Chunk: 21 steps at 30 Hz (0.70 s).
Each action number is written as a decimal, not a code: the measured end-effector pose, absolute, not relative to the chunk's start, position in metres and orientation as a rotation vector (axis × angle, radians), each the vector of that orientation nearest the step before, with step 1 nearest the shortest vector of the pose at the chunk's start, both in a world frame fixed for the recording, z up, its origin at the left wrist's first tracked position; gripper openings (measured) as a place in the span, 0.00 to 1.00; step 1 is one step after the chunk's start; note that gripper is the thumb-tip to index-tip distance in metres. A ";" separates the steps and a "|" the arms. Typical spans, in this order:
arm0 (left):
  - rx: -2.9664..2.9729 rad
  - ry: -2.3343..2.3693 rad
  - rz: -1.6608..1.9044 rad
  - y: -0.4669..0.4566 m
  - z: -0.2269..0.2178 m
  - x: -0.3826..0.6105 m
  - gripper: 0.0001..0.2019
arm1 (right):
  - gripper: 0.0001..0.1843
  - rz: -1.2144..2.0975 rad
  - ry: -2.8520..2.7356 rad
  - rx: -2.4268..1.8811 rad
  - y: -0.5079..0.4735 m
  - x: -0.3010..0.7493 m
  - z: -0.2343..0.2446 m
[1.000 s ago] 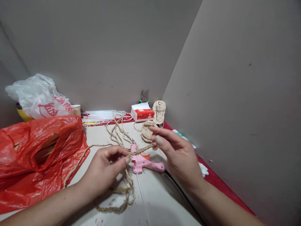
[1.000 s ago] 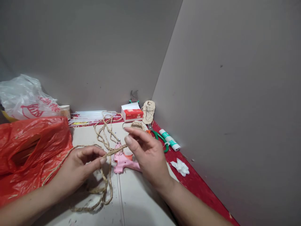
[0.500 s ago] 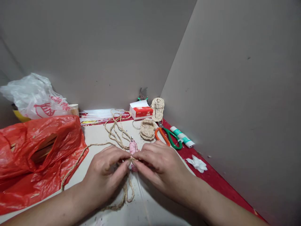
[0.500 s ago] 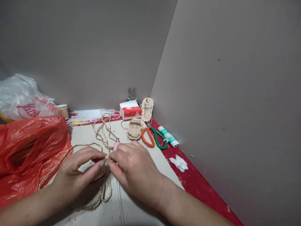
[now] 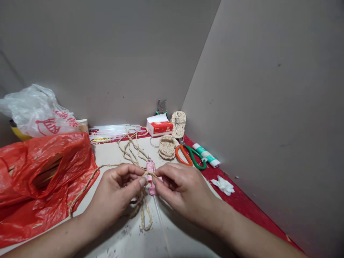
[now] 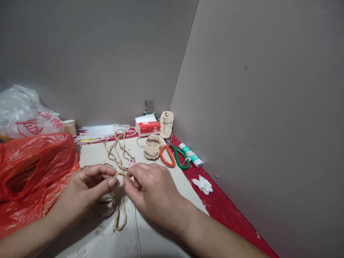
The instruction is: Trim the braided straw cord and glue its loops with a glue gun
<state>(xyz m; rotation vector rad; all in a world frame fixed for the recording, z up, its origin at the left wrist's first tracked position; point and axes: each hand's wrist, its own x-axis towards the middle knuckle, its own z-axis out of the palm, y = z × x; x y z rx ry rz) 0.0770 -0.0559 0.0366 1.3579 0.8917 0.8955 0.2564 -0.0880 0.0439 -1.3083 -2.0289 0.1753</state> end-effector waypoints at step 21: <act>1.454 0.925 0.933 -0.061 0.035 0.075 0.04 | 0.09 0.378 -1.978 -1.390 -0.090 0.257 0.044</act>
